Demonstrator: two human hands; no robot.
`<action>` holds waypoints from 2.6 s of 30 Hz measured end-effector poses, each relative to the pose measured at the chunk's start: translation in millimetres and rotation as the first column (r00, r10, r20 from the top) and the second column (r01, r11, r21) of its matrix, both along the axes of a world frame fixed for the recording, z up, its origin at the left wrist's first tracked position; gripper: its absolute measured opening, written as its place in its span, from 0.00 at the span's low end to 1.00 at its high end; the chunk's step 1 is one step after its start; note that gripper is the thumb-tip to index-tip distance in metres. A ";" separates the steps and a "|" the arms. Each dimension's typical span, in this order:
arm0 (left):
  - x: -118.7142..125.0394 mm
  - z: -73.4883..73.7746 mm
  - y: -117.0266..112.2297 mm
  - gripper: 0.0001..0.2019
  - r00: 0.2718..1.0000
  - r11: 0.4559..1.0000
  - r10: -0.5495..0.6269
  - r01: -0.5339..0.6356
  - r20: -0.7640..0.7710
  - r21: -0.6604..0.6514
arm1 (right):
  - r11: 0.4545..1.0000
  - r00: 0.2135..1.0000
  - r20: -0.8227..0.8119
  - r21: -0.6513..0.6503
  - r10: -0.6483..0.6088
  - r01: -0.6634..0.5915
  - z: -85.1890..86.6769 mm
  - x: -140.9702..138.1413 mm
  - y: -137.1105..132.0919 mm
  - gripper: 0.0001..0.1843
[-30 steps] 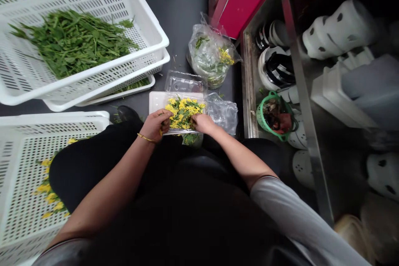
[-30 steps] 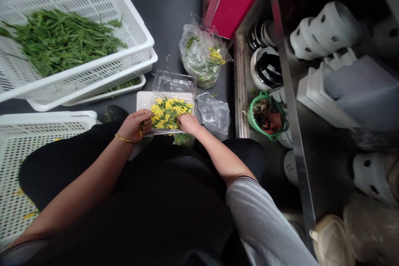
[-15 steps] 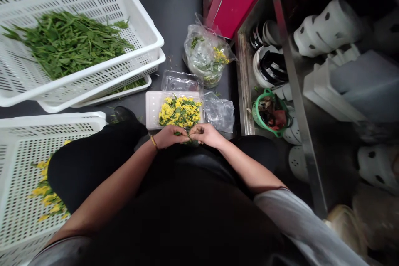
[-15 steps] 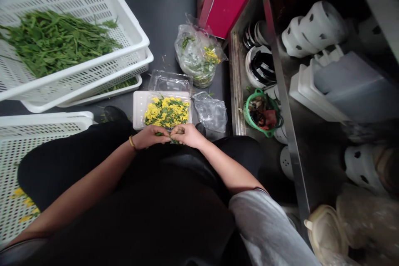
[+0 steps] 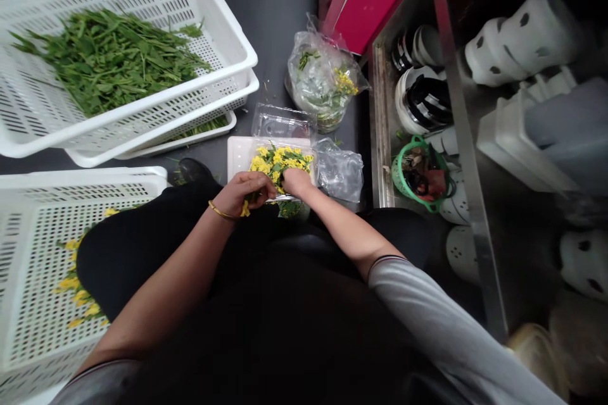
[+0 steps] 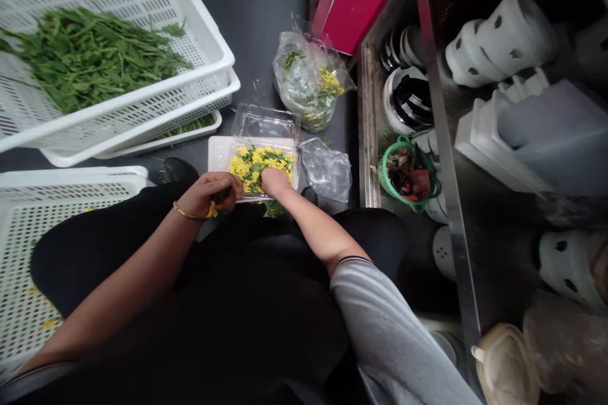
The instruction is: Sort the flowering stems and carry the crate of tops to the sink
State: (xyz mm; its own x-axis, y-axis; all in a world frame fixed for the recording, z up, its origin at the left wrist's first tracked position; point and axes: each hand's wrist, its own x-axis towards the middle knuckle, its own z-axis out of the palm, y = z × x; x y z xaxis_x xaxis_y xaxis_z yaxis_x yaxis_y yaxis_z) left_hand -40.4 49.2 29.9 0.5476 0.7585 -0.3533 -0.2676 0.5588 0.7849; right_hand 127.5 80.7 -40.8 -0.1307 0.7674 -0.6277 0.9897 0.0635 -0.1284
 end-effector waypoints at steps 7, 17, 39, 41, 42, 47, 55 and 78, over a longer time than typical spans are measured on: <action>10.9 -18.7 4.3 0.11 0.971 0.988 0.084 -0.111 -0.225 -0.108 | 0.960 0.934 -0.282 0.105 -0.220 0.258 18.9 51.1 -8.6 0.08; 27.8 -24.5 -9.0 0.12 0.994 0.987 -0.101 0.096 -0.032 -0.126 | 0.887 0.498 -0.793 -0.110 -0.351 0.449 65.2 51.4 -48.8 0.18; 24.9 -28.0 -1.4 0.10 0.987 0.949 0.048 -0.093 -0.153 -0.303 | 0.940 0.733 -0.590 -0.178 -0.339 0.291 33.5 74.7 -11.2 0.12; 35.5 -32.2 -8.0 0.12 0.977 0.941 -0.024 -0.049 -0.210 -0.336 | 0.916 0.617 -0.689 -0.190 -0.381 0.353 43.4 73.7 -24.3 0.13; 39.9 -33.6 -10.9 0.13 0.973 0.939 -0.033 -0.047 -0.226 -0.339 | 0.908 0.568 -0.725 -0.195 -0.388 0.371 47.5 70.8 -32.1 0.14; 44.5 -33.9 -15.0 0.17 0.989 0.972 0.068 -0.095 -0.130 -0.214 | 0.889 0.423 -0.801 -0.277 -0.423 0.364 59.3 54.8 -67.9 0.17; 35.9 -26.0 -18.0 0.12 0.975 0.984 -0.177 0.170 -0.136 -0.059 | 0.855 0.403 -0.803 -0.235 -0.439 0.463 76.8 56.7 -64.1 0.16; 2.7 -1.4 4.7 0.13 0.971 0.974 0.226 -0.223 0.074 -0.042 | 0.977 0.970 -0.117 -0.015 -0.212 0.212 27.9 29.9 -15.9 0.18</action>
State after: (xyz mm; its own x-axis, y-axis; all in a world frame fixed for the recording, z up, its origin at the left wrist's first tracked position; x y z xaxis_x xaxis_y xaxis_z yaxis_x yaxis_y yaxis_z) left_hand -37.7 53.9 28.4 0.3912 0.8538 -0.3435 -0.4486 0.5028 0.7389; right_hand 157.4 64.7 -12.9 -0.0379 0.7841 -0.6195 0.9586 -0.1467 -0.2443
